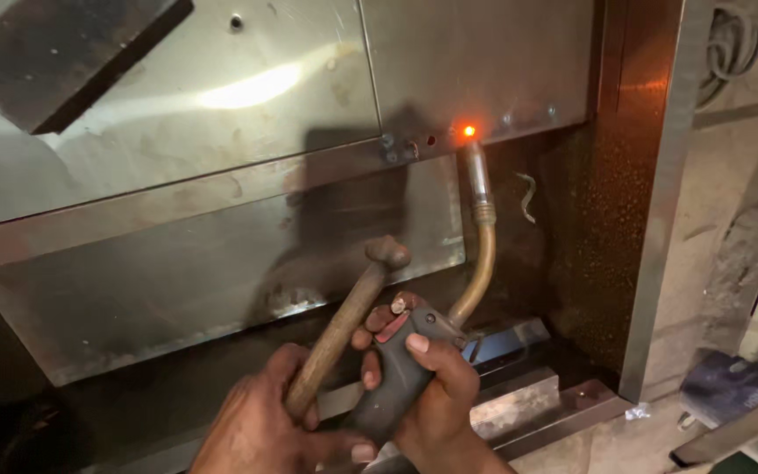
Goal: The person welds a metal sheet using a welding torch, creating bright sparks and molten metal. They hold a hammer in the other hand, occasionally tapping the weld area.
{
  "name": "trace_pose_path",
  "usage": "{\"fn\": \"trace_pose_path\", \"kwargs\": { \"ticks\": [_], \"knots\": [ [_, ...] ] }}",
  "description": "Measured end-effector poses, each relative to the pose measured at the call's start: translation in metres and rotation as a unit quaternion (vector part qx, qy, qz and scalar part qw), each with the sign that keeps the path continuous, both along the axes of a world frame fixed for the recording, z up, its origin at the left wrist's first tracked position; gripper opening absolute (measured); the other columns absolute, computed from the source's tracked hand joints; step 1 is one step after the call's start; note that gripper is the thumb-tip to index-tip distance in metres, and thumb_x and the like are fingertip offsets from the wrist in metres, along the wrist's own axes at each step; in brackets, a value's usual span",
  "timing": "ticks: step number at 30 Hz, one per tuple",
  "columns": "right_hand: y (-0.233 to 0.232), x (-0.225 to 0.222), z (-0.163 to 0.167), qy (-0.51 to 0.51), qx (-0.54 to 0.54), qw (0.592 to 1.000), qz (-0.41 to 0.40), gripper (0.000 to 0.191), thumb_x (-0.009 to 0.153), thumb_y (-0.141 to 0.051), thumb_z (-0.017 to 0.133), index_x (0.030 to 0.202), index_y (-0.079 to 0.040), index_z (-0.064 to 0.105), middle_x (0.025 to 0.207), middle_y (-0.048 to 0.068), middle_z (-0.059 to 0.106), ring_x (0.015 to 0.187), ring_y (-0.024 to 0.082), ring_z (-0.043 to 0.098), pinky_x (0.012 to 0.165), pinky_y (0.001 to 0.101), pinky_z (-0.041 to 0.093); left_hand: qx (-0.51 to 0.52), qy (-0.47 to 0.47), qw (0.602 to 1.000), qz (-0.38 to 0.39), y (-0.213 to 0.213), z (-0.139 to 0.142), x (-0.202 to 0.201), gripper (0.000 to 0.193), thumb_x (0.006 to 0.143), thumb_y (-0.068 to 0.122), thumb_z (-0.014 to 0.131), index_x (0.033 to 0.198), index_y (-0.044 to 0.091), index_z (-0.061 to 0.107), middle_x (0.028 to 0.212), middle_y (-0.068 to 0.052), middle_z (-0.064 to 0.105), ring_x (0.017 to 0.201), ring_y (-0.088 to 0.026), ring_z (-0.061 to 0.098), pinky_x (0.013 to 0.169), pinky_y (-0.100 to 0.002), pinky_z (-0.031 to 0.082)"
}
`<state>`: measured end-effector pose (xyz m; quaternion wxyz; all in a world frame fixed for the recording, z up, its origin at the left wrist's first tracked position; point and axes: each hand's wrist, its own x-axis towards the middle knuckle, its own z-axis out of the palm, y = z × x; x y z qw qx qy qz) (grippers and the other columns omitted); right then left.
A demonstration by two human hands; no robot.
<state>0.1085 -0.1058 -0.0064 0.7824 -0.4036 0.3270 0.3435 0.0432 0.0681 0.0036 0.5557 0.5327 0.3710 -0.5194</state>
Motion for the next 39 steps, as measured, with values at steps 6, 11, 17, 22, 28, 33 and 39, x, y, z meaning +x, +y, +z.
{"fn": "trace_pose_path", "kwargs": {
  "ticks": [6, 11, 17, 22, 28, 33, 39],
  "knots": [
    [-0.003, -0.001, 0.0, 0.012, 0.045, 0.999, -0.002, 0.041, 0.082, -0.017, 0.061, 0.12, -0.004, 0.05, 0.103, 0.017, 0.062, 0.087, 0.028, 0.064, 0.069, 0.033, 0.055, 0.03, -0.019, 0.999, -0.012, 0.003, 0.011, 0.011, 0.088, 0.046, 0.033, 0.105, 0.121, 0.012, 0.065, 0.064, -0.004, 0.059, 0.06, -0.016, 0.062, 0.058, -0.033, 0.048],
    [-0.002, -0.001, 0.0, 0.019, 0.047, 0.999, 0.003, 0.04, 0.084, -0.016, 0.061, 0.119, -0.002, 0.05, 0.1, 0.018, 0.061, 0.08, 0.027, 0.061, 0.071, 0.0339, 0.056, 0.04, -0.008, 0.999, -0.007, 0.002, 0.011, 0.009, 0.088, 0.043, 0.028, 0.105, 0.12, 0.011, 0.066, 0.065, -0.004, 0.059, 0.061, -0.017, 0.062, 0.059, -0.035, 0.048],
    [0.001, 0.003, 0.0, 0.014, 0.044, 0.999, 0.009, 0.033, 0.079, -0.015, 0.063, 0.107, -0.003, 0.051, 0.094, 0.012, 0.056, 0.087, 0.027, 0.061, 0.069, 0.0329, 0.056, 0.043, -0.029, 0.999, -0.005, 0.0, 0.009, 0.007, 0.089, 0.041, 0.032, 0.104, 0.117, 0.009, 0.065, 0.066, -0.005, 0.062, 0.061, -0.018, 0.064, 0.059, -0.035, 0.05],
    [-0.001, 0.007, -0.001, 0.026, 0.034, 0.999, 0.021, 0.03, 0.077, -0.015, 0.064, 0.102, -0.005, 0.052, 0.089, 0.011, 0.054, 0.085, 0.026, 0.059, 0.066, 0.0323, 0.055, 0.044, -0.033, 0.998, -0.014, -0.003, 0.005, 0.005, 0.091, 0.042, 0.039, 0.105, 0.119, 0.011, 0.065, 0.065, -0.006, 0.062, 0.062, -0.019, 0.065, 0.061, -0.035, 0.051],
    [-0.008, 0.008, -0.001, 0.051, 0.021, 0.998, 0.039, 0.03, 0.078, -0.015, 0.064, 0.104, -0.005, 0.056, 0.088, 0.012, 0.057, 0.083, 0.026, 0.059, 0.065, 0.034, 0.056, 0.043, -0.107, 0.993, 0.016, -0.008, 0.001, -0.004, 0.085, 0.048, 0.046, 0.101, 0.116, 0.01, 0.066, 0.075, -0.005, 0.068, 0.072, -0.019, 0.069, 0.067, -0.035, 0.053],
    [-0.02, 0.008, -0.007, 0.09, -0.039, 0.992, 0.074, 0.033, 0.077, -0.015, 0.064, 0.108, -0.006, 0.06, 0.09, 0.01, 0.06, 0.087, 0.027, 0.064, 0.067, 0.0364, 0.058, 0.045, -0.039, 0.998, 0.015, -0.013, -0.002, -0.002, 0.09, 0.042, 0.048, 0.098, 0.119, 0.013, 0.066, 0.092, -0.007, 0.075, 0.087, -0.023, 0.075, 0.078, -0.037, 0.057],
    [-0.02, -0.001, -0.023, 0.008, 0.078, 0.996, 0.033, 0.037, 0.083, -0.016, 0.065, 0.116, -0.004, 0.056, 0.104, 0.017, 0.063, 0.095, 0.03, 0.065, 0.071, 0.0348, 0.057, 0.069, -0.062, 0.996, 0.006, -0.013, 0.002, 0.005, 0.099, 0.037, 0.047, 0.101, 0.116, 0.006, 0.059, 0.08, -0.011, 0.07, 0.081, -0.024, 0.073, 0.072, -0.037, 0.058]
  ]
}}
